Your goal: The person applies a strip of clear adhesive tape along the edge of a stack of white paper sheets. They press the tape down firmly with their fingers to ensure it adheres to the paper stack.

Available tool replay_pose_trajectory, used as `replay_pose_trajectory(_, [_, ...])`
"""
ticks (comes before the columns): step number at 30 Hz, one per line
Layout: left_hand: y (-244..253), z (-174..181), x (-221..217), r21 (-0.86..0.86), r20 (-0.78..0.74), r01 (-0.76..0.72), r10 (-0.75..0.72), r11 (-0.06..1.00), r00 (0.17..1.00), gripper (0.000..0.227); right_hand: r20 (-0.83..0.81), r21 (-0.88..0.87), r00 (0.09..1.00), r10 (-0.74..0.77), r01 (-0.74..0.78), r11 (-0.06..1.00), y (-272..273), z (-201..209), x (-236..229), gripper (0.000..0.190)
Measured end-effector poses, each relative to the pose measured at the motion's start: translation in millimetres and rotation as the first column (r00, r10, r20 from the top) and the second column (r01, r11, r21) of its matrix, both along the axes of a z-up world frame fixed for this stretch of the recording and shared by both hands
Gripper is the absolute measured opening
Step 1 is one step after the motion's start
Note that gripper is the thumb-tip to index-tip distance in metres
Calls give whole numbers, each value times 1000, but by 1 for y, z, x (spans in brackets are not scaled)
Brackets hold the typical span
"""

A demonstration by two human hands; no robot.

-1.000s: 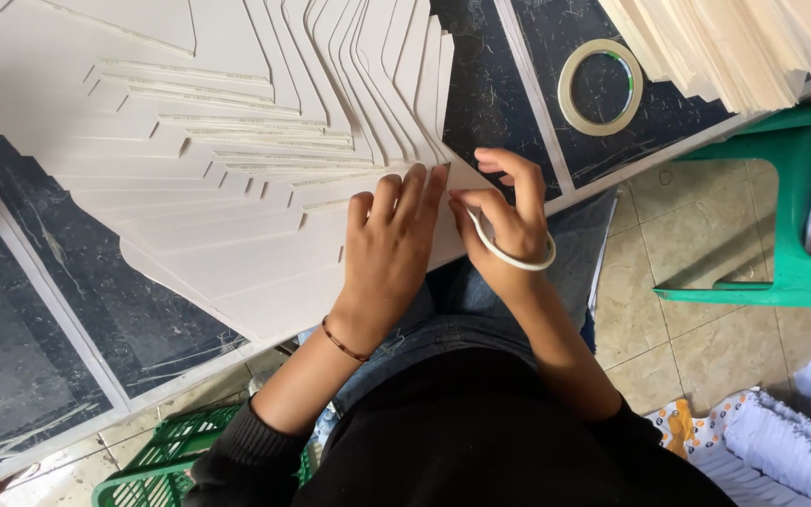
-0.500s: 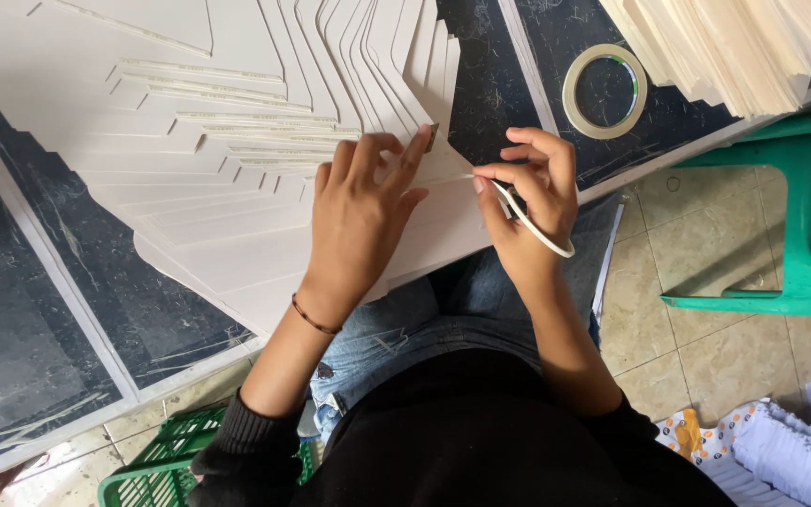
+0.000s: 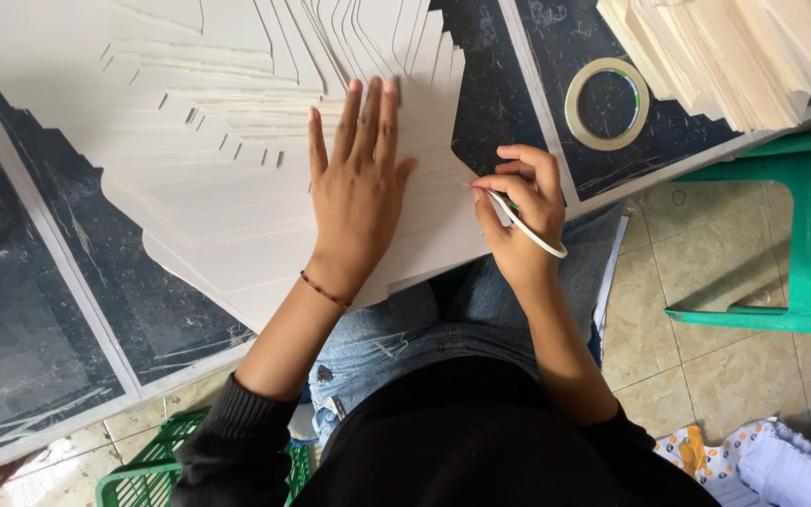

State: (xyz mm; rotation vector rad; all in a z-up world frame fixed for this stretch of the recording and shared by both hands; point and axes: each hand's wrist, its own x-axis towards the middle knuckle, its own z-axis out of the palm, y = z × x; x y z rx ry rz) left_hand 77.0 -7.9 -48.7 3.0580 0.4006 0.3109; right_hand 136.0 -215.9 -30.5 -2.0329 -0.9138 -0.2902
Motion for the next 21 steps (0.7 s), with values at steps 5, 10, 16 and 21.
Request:
replay_pose_trajectory(5, [-3,3,-8,-5,165,35,-33,999,986,79,-14,2,1000,9,-9,1000,-2,-1,1,9])
replay_pose_trajectory(10, [-32,11,-39,-84,299,297,-260,951,918,56,22,33,1000,-23,22,999,-1,-11,7,9])
replay_pose_trajectory(16, [-58,-13,-37,-39,315,267,-242,963,918,58,107,-5,994,-39,40,999,2,-8,1,9])
replay_pose_trajectory(21, [-64,-15,-26,98,304,180,-202,979,931,52,207,59,978,-40,29,998,1,10,-18,8])
